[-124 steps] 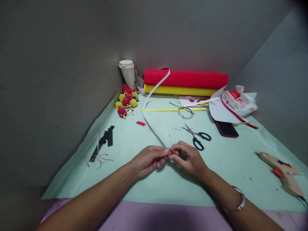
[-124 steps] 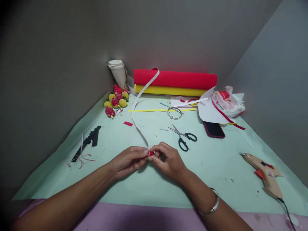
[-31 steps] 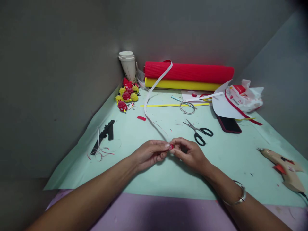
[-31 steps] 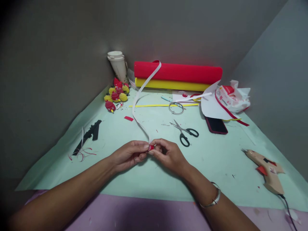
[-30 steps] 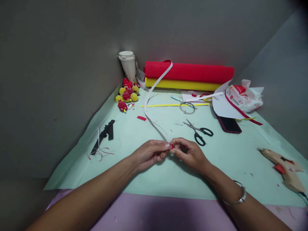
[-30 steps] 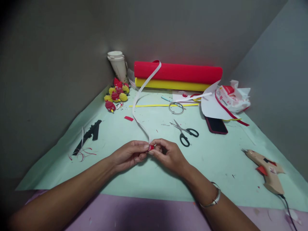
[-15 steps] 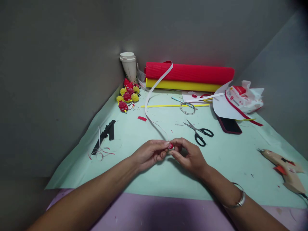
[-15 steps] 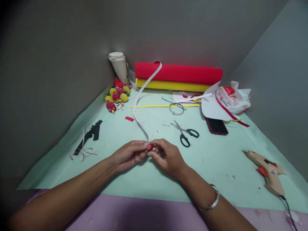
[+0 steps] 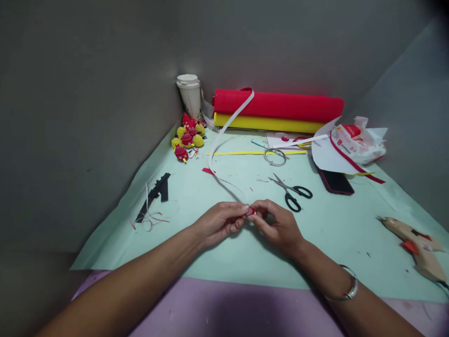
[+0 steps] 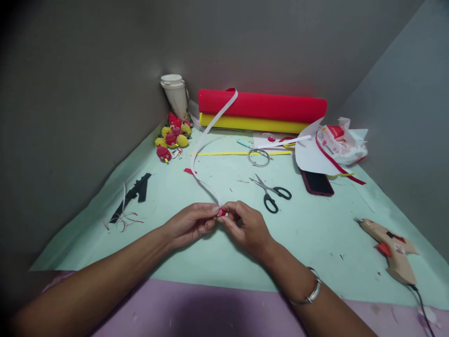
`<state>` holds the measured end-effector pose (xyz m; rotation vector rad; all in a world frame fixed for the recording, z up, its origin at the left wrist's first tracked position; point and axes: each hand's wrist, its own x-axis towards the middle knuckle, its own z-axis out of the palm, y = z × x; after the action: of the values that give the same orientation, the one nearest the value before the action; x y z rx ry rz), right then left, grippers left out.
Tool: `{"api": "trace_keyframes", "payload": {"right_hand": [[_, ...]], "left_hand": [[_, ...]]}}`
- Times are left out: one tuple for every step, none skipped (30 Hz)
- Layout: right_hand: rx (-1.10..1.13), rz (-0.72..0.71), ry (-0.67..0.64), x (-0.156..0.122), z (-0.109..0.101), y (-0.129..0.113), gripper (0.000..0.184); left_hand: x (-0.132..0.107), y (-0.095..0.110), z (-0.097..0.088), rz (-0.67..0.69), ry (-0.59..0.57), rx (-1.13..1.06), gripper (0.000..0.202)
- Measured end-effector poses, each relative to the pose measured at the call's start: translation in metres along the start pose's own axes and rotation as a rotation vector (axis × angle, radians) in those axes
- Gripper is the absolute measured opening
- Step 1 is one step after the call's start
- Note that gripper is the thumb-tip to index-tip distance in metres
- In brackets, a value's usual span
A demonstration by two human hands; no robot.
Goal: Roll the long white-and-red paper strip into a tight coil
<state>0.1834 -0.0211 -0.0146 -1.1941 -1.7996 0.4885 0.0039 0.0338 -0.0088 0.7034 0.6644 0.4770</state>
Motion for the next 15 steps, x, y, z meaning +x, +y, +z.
{"api": "trace_keyframes", "payload": {"right_hand": [[0.01, 0.014, -0.007, -0.0003, -0.0003, 0.0, 0.011], [0.021, 0.031, -0.014, -0.0006, -0.0006, 0.0002, 0.011], [0.033, 0.053, -0.021, -0.0009, -0.0008, 0.0004, 0.012], [0.046, 0.079, -0.027, -0.0011, -0.001, 0.0007, 0.012], [0.062, 0.108, -0.033, -0.0013, -0.0011, 0.0009, 0.013], [0.08, 0.137, -0.043, -0.0012, -0.0011, 0.001, 0.014], [0.1, 0.164, -0.054, -0.0009, -0.0012, 0.0009, 0.014], [0.124, 0.189, -0.064, -0.0005, -0.0014, 0.0007, 0.014], [0.148, 0.21, -0.073, 0.0001, -0.0017, 0.0003, 0.015], [0.173, 0.227, -0.083, 0.0008, -0.0021, -0.0002, 0.016], [0.196, 0.242, -0.093, 0.0015, -0.0026, -0.0006, 0.017], [0.221, 0.258, -0.105, 0.0021, -0.0033, -0.0008, 0.017], [0.247, 0.276, -0.118, 0.0025, -0.004, -0.0008, 0.018], [0.275, 0.293, -0.134, 0.0028, -0.0047, -0.0005, 0.019], [0.303, 0.309, -0.151, 0.0029, -0.0055, 0.0002, 0.019]], "left_hand": [[-0.0002, 0.0004, 0.0005, 0.0, -0.003, -0.002, 0.022], [-0.0004, 0.0008, 0.0011, 0.0, -0.006, -0.003, 0.022], [-0.0006, 0.0013, 0.0018, 0.001, -0.008, -0.004, 0.022], [-0.0009, 0.0017, 0.0024, 0.001, -0.009, -0.006, 0.021], [-0.0011, 0.0021, 0.0029, 0.001, -0.01, -0.008, 0.021], [-0.0012, 0.0023, 0.0032, -0.002, -0.008, -0.01, 0.021], [-0.0012, 0.0024, 0.0034, -0.005, -0.007, -0.009, 0.022], [-0.0012, 0.0024, 0.0033, -0.006, -0.007, -0.006, 0.022], [-0.0011, 0.0023, 0.0031, -0.006, -0.008, -0.003, 0.022], [-0.0009, 0.0022, 0.0028, -0.006, -0.01, 0.001, 0.022], [-0.0008, 0.002, 0.0025, -0.006, -0.012, 0.003, 0.022], [-0.0007, 0.002, 0.0022, -0.006, -0.014, 0.004, 0.021], [-0.0007, 0.002, 0.0021, -0.01, -0.015, 0.004, 0.021], [-0.0007, 0.0022, 0.002, -0.017, -0.015, 0.004, 0.02], [-0.0008, 0.0025, 0.0021, -0.025, -0.016, 0.006, 0.02]]}}
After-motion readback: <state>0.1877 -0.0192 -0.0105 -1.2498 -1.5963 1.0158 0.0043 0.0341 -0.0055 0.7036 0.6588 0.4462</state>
